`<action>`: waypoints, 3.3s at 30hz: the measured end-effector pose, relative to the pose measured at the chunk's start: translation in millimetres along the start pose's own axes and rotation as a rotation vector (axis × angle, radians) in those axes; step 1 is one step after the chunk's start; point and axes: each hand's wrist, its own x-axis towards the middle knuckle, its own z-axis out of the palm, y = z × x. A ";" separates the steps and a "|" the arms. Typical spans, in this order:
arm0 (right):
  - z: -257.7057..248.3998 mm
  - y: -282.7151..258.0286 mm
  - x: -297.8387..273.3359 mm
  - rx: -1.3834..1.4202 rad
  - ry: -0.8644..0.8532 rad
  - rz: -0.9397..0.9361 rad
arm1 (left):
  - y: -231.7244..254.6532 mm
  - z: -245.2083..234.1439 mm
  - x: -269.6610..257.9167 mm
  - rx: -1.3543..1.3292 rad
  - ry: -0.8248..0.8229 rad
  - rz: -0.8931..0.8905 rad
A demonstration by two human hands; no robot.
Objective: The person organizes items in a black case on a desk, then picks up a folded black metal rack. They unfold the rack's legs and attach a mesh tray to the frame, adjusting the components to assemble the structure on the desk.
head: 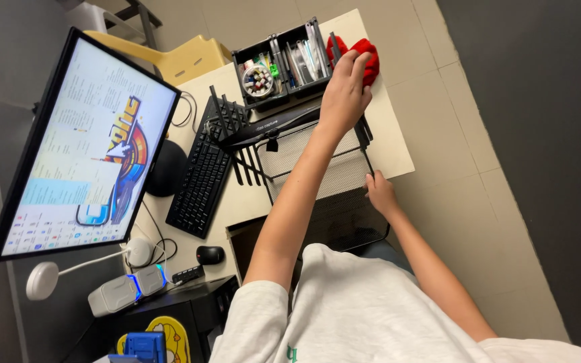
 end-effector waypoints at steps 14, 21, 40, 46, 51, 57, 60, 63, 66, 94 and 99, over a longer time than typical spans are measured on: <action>35.6 -87.3 -53.7 -0.295 0.060 -0.590 | -96.2 -185.2 -103.2 0.047 0.285 -0.280; 149.5 -129.4 -61.4 -0.277 -0.275 -0.740 | -141.2 -166.6 -139.8 -0.328 0.499 -0.509; 205.9 -111.5 -83.9 -0.429 -0.219 -0.622 | -158.3 -132.0 -133.5 -0.310 0.573 -0.471; 216.9 -107.4 -70.8 -0.378 -0.191 -0.640 | -147.9 -134.6 -130.9 -0.330 0.587 -0.522; 220.0 -112.5 -67.6 -0.344 -0.184 -0.647 | -149.5 -135.7 -132.7 -0.452 0.574 -0.588; 227.7 -105.9 -61.0 -0.349 -0.172 -0.640 | -149.6 -136.2 -129.2 -0.457 0.569 -0.599; 225.0 -107.6 -60.0 -0.375 -0.181 -0.643 | -152.3 -135.4 -130.1 -0.455 0.573 -0.592; 207.5 -124.1 -61.5 -0.387 -0.241 -0.638 | -151.7 -136.0 -129.0 -0.435 0.585 -0.577; 195.2 -136.0 -66.0 -0.424 -0.296 -0.625 | -153.6 -136.2 -130.1 -0.406 0.585 -0.581; -9.1 30.8 -6.6 0.276 -0.013 -0.023 | -23.3 -8.1 4.3 -0.092 0.054 0.068; 3.4 17.3 -36.7 0.085 0.141 -0.048 | -21.4 32.9 17.0 0.026 0.027 0.071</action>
